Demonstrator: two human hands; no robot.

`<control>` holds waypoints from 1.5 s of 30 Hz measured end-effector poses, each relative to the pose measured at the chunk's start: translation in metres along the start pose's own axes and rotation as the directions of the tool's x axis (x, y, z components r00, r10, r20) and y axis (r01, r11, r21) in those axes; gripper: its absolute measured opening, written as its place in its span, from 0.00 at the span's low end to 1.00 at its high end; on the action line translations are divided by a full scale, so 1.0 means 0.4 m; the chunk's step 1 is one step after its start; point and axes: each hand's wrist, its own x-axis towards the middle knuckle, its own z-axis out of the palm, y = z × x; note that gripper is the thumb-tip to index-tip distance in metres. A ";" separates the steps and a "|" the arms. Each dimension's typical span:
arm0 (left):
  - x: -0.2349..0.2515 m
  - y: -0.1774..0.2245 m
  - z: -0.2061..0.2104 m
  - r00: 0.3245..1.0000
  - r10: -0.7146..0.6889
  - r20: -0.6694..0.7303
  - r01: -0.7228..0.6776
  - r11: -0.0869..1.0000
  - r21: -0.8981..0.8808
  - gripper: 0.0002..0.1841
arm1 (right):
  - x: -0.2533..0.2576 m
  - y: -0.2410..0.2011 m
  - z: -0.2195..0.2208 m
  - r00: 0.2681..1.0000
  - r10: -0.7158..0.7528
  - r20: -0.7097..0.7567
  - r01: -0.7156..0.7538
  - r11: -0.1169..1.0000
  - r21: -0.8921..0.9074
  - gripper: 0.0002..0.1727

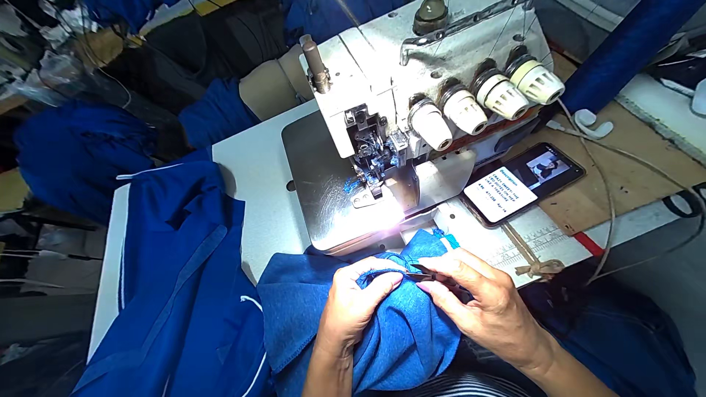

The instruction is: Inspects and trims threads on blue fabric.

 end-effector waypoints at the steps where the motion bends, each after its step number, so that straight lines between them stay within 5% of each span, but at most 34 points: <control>1: 0.000 0.000 0.001 1.000 -0.001 0.000 0.001 1.000 -0.002 0.04 | 0.000 0.000 -0.001 1.000 -0.001 0.003 0.001 1.000 -0.005 0.11; 32: -0.004 -0.002 0.006 0.999 0.032 -0.004 -0.032 0.998 0.057 0.04 | -0.011 -0.001 0.018 1.000 -0.002 -0.024 0.003 1.000 0.025 0.10; 45: -0.007 -0.001 0.009 0.999 0.034 -0.026 -0.032 0.994 0.100 0.03 | -0.021 0.005 0.023 0.993 -0.115 0.009 0.115 0.993 -0.027 0.11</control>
